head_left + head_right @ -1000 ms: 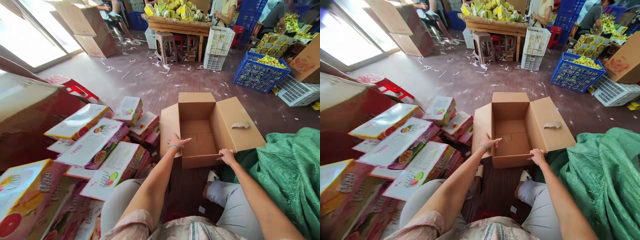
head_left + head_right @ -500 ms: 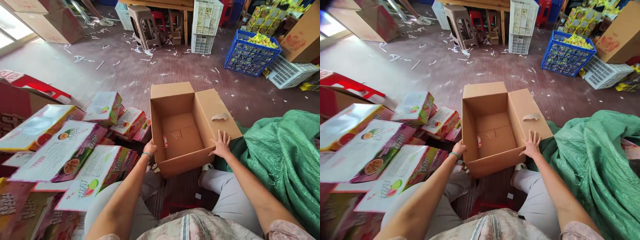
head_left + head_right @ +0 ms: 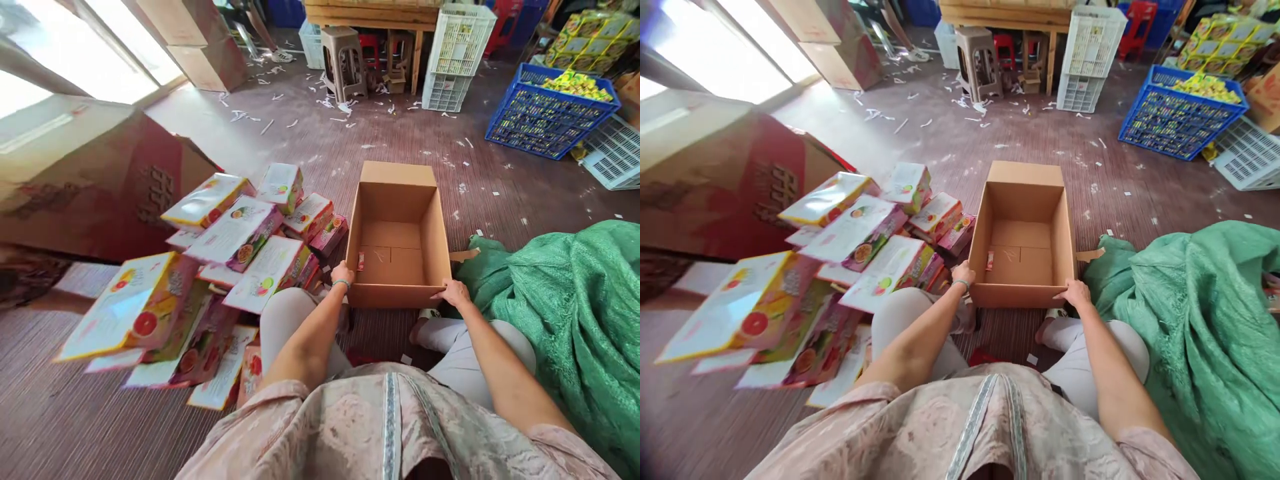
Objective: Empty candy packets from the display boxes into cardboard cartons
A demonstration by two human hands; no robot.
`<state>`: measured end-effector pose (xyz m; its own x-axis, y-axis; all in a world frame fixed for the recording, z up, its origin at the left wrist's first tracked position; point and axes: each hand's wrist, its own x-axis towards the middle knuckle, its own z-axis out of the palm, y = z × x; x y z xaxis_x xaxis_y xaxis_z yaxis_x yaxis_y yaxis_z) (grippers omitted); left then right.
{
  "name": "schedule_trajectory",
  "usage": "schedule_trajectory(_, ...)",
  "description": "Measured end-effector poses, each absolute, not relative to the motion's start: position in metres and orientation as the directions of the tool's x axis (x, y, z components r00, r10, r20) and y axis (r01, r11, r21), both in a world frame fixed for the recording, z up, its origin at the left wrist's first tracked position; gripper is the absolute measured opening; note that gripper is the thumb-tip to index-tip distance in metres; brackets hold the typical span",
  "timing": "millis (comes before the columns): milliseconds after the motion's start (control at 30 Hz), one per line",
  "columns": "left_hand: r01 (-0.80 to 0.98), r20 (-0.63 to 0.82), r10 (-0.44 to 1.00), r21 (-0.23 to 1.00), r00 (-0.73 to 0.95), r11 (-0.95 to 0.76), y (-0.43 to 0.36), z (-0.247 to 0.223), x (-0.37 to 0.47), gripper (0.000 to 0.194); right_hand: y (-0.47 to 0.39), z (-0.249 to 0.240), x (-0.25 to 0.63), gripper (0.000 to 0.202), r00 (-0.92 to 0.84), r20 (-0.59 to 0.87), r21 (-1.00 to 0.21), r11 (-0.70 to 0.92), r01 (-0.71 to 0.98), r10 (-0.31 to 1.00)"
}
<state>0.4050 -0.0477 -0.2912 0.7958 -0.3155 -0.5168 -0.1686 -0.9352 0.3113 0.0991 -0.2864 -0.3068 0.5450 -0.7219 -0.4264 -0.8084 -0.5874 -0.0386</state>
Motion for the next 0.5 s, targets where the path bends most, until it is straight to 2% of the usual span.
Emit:
schedule_trajectory(133, -0.089, -0.537, -0.26, 0.324, 0.803, -0.942, -0.025, -0.276, 0.371, 0.038, -0.267, -0.294, 0.091, 0.039, 0.535, -0.396, 0.027, -0.592, -0.805, -0.746)
schedule_trajectory(300, 0.082, -0.558, -0.186, 0.42, 0.808, -0.904, 0.003, -0.247, 0.345, 0.043, -0.251, -0.274, 0.089, 0.048, 0.629, -0.41, 0.095, -0.717, -0.691, -0.661)
schedule_trajectory(400, 0.115, -0.534, -0.227, 0.532, 0.815, -0.839, 0.011, -0.229, 0.342, 0.045, -0.266, -0.278, 0.091, 0.049, 0.616, -0.473, 0.091, -0.731, -0.677, -0.63)
schedule_trajectory(500, 0.045, -0.446, -0.366, 0.681, 0.817, -0.73, 0.028, -0.213, 0.341, 0.051, -0.28, -0.287, 0.088, 0.047, 0.57, -0.582, 0.075, -0.736, -0.672, -0.58)
